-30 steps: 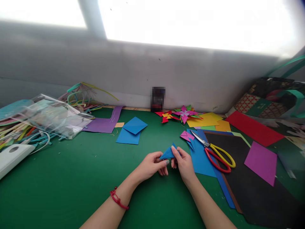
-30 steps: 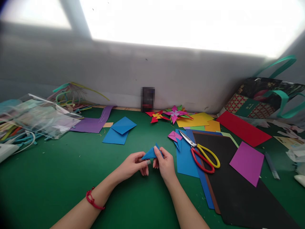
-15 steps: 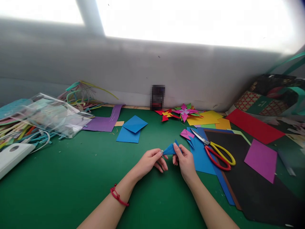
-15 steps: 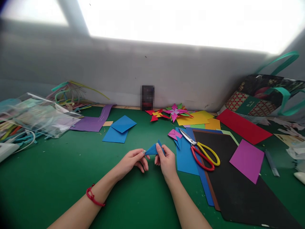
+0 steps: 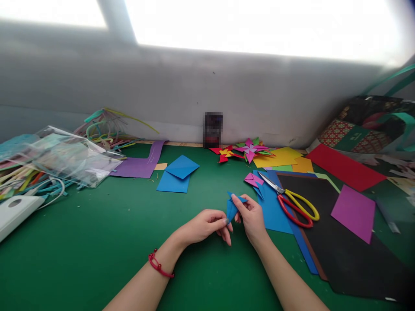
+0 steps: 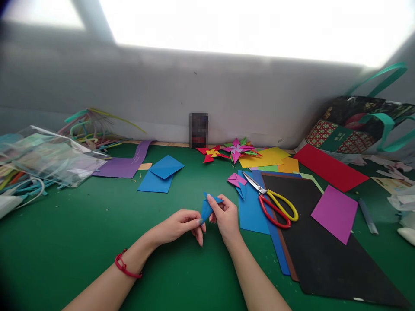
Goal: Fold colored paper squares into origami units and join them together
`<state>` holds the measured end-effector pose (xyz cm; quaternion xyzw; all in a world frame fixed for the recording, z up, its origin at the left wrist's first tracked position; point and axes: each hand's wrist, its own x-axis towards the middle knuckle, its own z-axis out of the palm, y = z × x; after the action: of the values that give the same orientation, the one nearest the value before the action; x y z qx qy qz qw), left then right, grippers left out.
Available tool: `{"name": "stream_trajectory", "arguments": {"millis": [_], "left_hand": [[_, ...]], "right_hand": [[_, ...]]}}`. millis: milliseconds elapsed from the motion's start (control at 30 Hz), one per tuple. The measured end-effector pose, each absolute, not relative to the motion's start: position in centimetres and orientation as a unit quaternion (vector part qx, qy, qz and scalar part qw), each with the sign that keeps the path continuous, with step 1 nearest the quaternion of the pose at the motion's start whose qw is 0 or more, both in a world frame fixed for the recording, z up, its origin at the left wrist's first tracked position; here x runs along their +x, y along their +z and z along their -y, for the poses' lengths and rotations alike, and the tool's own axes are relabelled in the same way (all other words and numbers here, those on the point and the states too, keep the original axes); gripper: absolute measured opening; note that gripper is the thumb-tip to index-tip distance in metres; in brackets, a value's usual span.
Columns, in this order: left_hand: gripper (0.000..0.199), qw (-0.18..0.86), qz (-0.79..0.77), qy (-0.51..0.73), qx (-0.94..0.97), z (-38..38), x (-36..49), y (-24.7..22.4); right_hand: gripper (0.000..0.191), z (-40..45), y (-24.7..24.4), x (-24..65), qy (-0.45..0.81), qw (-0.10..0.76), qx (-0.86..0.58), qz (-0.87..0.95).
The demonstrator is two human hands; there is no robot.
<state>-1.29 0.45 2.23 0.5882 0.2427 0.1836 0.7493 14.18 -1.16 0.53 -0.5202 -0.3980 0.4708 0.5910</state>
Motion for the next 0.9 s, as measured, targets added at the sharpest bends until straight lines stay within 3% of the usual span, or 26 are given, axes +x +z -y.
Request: {"name": "stream_trajectory", "arguments": {"millis": [900], "left_hand": [[0.023,0.740,-0.266,0.159,0.597,-0.37,-1.29,2.54]], "right_hand": [[0.026,1.20,0.20,14.19,0.464,0.581,-0.537,0.398]]}}
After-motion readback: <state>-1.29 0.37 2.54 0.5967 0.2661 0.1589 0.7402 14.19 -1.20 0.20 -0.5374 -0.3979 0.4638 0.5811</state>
